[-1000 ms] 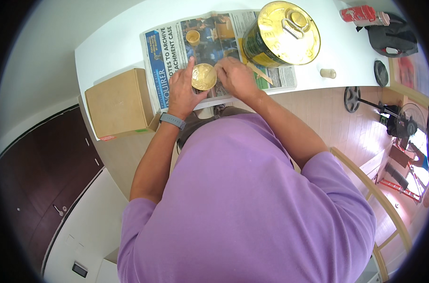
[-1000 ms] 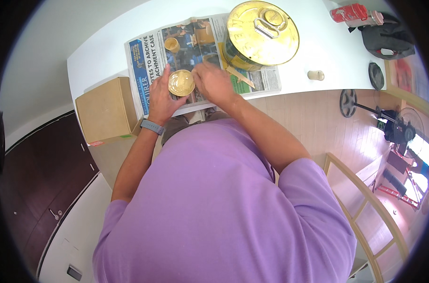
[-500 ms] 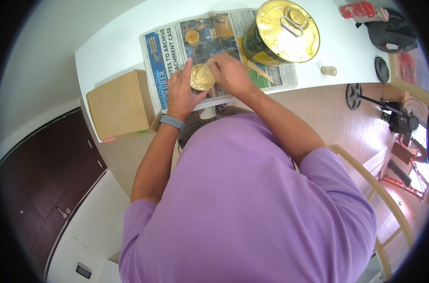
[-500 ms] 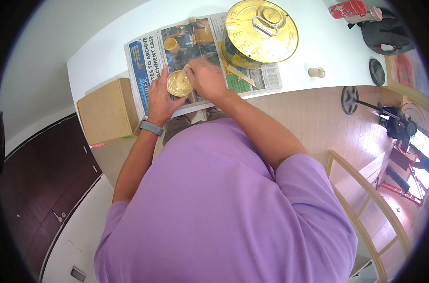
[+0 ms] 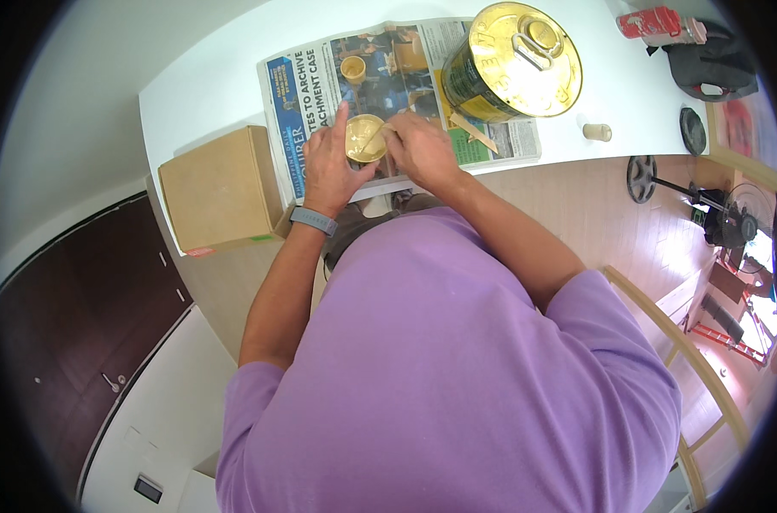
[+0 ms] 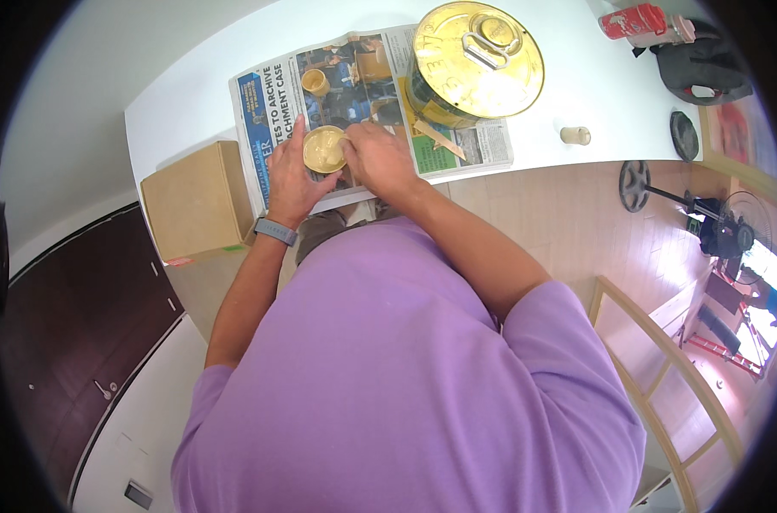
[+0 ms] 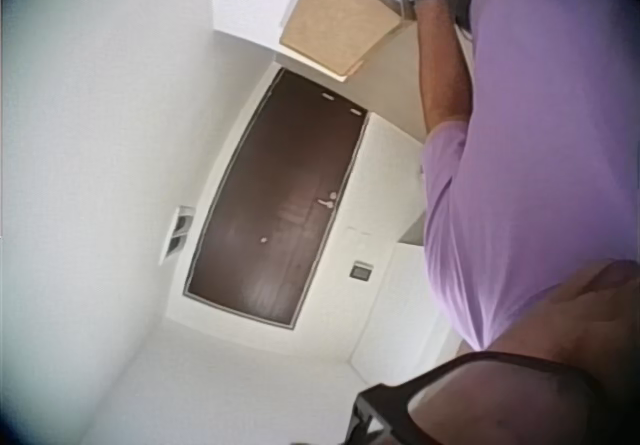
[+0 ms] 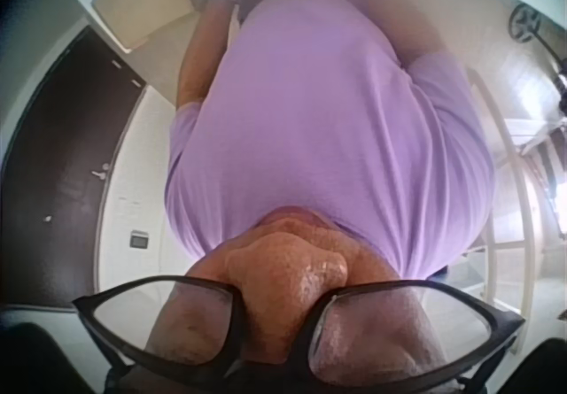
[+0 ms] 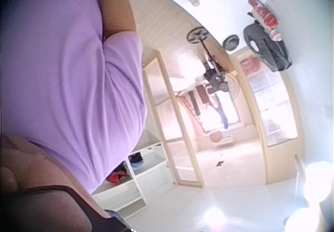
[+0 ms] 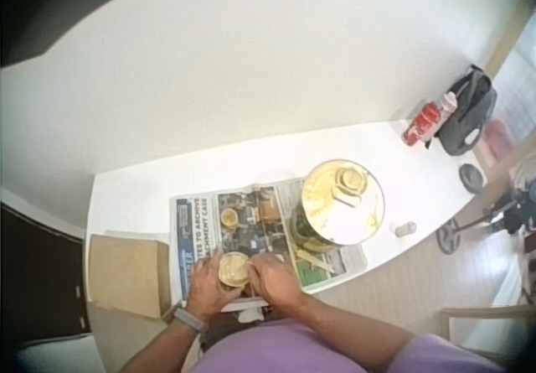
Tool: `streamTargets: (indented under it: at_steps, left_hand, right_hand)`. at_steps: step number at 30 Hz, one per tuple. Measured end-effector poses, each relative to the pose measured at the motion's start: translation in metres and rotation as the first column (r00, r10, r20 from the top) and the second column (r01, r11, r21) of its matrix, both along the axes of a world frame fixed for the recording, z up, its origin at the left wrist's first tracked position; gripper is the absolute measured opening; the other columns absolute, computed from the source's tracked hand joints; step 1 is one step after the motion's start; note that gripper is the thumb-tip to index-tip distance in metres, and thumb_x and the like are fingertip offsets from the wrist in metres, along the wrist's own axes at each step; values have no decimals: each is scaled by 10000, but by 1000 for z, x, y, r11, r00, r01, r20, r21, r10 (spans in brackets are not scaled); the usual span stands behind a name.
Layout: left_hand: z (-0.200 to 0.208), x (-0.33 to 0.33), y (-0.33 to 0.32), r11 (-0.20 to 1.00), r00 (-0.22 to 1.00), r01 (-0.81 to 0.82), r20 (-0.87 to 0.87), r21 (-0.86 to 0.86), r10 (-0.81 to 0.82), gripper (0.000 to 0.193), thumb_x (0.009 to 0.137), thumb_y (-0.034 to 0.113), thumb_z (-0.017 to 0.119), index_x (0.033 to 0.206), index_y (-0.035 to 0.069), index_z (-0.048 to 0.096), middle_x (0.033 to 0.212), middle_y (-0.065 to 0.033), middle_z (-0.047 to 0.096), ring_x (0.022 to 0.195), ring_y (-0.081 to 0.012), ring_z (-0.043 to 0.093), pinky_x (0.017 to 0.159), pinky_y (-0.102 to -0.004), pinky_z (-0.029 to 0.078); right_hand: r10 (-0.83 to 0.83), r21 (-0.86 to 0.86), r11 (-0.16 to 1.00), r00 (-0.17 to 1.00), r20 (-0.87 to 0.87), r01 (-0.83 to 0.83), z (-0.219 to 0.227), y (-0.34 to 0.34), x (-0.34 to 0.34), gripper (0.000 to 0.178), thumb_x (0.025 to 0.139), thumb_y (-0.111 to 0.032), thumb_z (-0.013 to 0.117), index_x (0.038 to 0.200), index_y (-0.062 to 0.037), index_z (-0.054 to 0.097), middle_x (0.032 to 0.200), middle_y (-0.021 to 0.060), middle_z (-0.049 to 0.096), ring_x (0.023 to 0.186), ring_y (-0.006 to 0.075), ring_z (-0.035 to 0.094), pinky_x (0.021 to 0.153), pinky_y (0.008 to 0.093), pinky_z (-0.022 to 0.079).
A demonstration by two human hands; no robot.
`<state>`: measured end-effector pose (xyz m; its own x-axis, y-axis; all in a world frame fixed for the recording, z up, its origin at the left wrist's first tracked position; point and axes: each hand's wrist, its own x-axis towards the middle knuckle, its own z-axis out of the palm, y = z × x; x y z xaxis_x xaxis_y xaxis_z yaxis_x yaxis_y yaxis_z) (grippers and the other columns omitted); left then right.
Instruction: The person stirs a yellow substance in a small container using a wooden stick. They then transfer some of the substance into a smaller cup and continue stirring. The person also opens a larger paint can and uses the stick to scoop more substance into the small cup.
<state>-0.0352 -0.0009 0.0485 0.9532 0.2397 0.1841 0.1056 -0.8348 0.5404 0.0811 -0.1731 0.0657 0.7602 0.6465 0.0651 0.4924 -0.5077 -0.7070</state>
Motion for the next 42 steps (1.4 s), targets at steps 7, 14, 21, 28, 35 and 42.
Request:
streamTargets:
  at_steps: [7,14,21,28,35,42]
  left_hand:
    - [3,1,-2,1000,1000,4,0,8,-4,1256,673,262,990,1717,107,310,1195,-151,666,1122,-344,607,977,-469,439]
    - [3,1,-3,999,999,6,39,44,-7,1243,671,241,988,1711,104,323,1198,-146,662,1129,-343,608,991,-483,436]
    - [6,3,0,999,1000,17,21,33,-18,1244,656,209,991,1707,110,332,1301,-121,676,1192,-350,608,1048,-490,433]
    - [12,2,2,998,999,48,5,44,-48,1244,656,185,988,1709,118,329,1374,-117,672,1230,-346,605,1080,-491,426]
    - [13,2,2,995,999,50,-4,88,-50,1239,669,181,981,1712,117,317,1372,-118,671,1232,-344,602,1075,-491,425]
    - [14,7,2,993,995,96,6,74,-97,1272,676,232,999,1717,81,283,1280,-169,652,1219,-372,598,1052,-510,424]
  right_hand:
    - [-53,61,997,998,-21,54,-4,14,9,183,1037,-231,640,1022,-55,688,996,178,717,946,422,705,821,531,557]
    - [-105,-11,994,994,-3,105,-1,3,18,193,1045,-235,635,1013,-51,686,1009,190,718,954,429,700,817,538,552]
    - [68,9,998,997,-36,-68,9,8,10,207,1052,-246,630,1020,-48,680,1006,180,712,964,421,696,826,540,551]
    - [49,79,996,997,-66,-44,12,9,30,173,1043,-209,643,1052,-45,698,1034,182,711,985,433,689,854,522,546]
    - [-29,-12,1000,998,-53,29,7,-3,24,193,1055,-235,632,1047,-49,684,1036,171,714,994,413,697,852,529,544]
    - [116,53,992,993,28,-117,17,17,22,189,1057,-244,630,1083,-62,678,1057,151,713,1000,403,697,863,538,551]
